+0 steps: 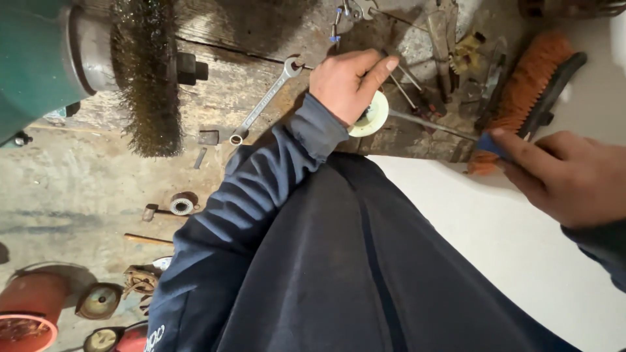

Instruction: The person works on an electric motor armature at a workbench. They pull a plastic end ring off the copper windings by hand, then use a screwdriver to pry and lever the ring and seat it back around the armature, repeatedly working the ring into place with the screwdriver.

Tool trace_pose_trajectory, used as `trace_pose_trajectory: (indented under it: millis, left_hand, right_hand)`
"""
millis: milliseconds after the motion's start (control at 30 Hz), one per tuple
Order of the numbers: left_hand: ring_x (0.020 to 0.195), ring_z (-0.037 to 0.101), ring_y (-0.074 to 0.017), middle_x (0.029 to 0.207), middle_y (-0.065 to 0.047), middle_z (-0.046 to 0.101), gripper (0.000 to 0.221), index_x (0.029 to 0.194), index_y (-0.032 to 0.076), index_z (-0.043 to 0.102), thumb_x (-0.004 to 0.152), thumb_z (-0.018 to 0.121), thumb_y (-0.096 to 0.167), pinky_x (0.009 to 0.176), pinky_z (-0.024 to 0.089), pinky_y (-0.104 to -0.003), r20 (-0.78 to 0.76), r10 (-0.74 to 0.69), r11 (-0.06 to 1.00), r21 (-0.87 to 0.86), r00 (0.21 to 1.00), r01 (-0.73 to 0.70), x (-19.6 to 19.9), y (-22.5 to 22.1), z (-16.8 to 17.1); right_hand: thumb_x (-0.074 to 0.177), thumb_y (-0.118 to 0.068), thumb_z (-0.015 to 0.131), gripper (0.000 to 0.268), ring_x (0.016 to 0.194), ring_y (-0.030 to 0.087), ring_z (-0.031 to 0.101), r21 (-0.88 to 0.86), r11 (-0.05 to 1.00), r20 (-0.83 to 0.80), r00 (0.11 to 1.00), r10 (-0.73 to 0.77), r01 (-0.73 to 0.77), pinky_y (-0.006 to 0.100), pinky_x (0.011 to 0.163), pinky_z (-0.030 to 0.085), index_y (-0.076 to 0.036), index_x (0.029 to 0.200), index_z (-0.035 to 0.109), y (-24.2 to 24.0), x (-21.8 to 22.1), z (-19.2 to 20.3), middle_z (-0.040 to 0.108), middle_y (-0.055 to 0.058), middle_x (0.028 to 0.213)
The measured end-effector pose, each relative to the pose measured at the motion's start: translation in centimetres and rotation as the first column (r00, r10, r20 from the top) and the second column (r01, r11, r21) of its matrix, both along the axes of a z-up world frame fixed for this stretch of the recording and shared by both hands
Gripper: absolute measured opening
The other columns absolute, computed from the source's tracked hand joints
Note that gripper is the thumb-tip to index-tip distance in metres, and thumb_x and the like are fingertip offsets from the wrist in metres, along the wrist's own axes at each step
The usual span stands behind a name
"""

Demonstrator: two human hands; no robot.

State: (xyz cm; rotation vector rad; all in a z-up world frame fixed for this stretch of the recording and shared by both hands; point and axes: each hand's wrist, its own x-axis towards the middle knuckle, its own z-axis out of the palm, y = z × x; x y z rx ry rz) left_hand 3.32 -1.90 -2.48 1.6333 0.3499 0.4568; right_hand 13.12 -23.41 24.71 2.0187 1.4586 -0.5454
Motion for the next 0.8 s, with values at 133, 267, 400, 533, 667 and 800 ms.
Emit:
trace_pose_trajectory:
  millis: [133, 267, 400, 533, 667, 800]
  left_hand:
    - [0.063, 0.065, -0.0335, 0.069, -0.009, 0.065, 0.041, 0.082, 0.014, 0.071, 0.101, 0.061, 0.048, 0.055, 0.048, -0.047, -0.044, -0.01, 1.0, -0.003, 0.999, 0.01, 0.2, 0.2, 0.0]
    - [0.064, 0.065, -0.0351, 0.07, -0.01, 0.065, 0.041, 0.083, 0.013, 0.069, 0.102, 0.06, 0.048, 0.057, 0.049, -0.047, -0.049, -0.011, 1.0, -0.009, 0.999, 0.011, 0.4, 0.1, 0.1]
    - [0.063, 0.064, -0.0364, 0.067, -0.011, 0.064, 0.042, 0.08, 0.012, 0.065, 0.103, 0.059, 0.047, 0.057, 0.047, -0.05, -0.121, -0.046, 0.999, -0.007, 0.992, 0.046, 0.3, 0.0, 0.4]
    - [0.065, 0.065, -0.0372, 0.068, -0.011, 0.065, 0.043, 0.081, 0.013, 0.066, 0.103, 0.057, 0.048, 0.057, 0.047, -0.051, -0.148, -0.034, 0.999, -0.006, 0.988, 0.034, 0.3, -0.1, 0.7]
    - [0.064, 0.065, -0.0368, 0.062, -0.011, 0.063, 0.044, 0.079, 0.015, 0.067, 0.101, 0.056, 0.051, 0.058, 0.049, -0.051, -0.205, -0.05, 0.999, -0.001, 0.977, 0.05, 0.5, -0.6, 0.1]
    - [0.066, 0.065, -0.0375, 0.062, -0.011, 0.063, 0.044, 0.082, 0.014, 0.067, 0.102, 0.056, 0.052, 0.059, 0.049, -0.052, -0.177, -0.057, 0.998, -0.03, 0.983, 0.052, 0.4, -0.8, -0.3]
  right_hand:
    - [0.092, -0.035, 0.076, 0.049, 0.051, 0.021, 0.049, 0.055, 0.989, 0.008, 0.99, 0.139, -0.139, 0.037, 0.05, 0.04, -0.017, 0.137, 0.071, 0.1, 0.9, -0.2, 0.056, 0.007, 0.069]
    - [0.09, -0.036, 0.075, 0.053, 0.046, 0.018, 0.044, -0.075, 0.985, 0.033, 0.987, 0.158, -0.155, 0.036, 0.048, 0.039, -0.019, 0.14, 0.071, 1.6, 1.3, -0.2, 0.05, 0.006, 0.063]
    - [0.094, -0.037, 0.071, 0.05, 0.04, 0.015, 0.036, -0.149, 0.953, 0.091, 0.956, 0.279, -0.264, 0.033, 0.042, 0.032, -0.02, 0.141, 0.072, 3.2, 0.1, 0.3, 0.043, 0.004, 0.059]
    - [0.094, -0.033, 0.061, 0.053, 0.049, 0.015, 0.034, -0.203, 0.853, 0.152, 0.845, 0.512, -0.48, 0.036, 0.049, 0.028, -0.023, 0.146, 0.069, 3.9, -1.6, 1.1, 0.042, 0.003, 0.071]
    - [0.097, -0.032, 0.06, 0.046, 0.049, 0.016, 0.033, -0.149, 0.867, 0.238, 0.834, 0.498, -0.475, 0.034, 0.047, 0.026, -0.021, 0.14, 0.073, 7.4, -4.2, 0.8, 0.038, 0.003, 0.067]
    - [0.093, -0.03, 0.055, 0.05, 0.048, 0.013, 0.033, -0.358, 0.749, 0.276, 0.703, 0.655, -0.557, 0.03, 0.047, 0.024, -0.028, 0.14, 0.072, 11.2, -6.2, 0.9, 0.035, -0.001, 0.063]
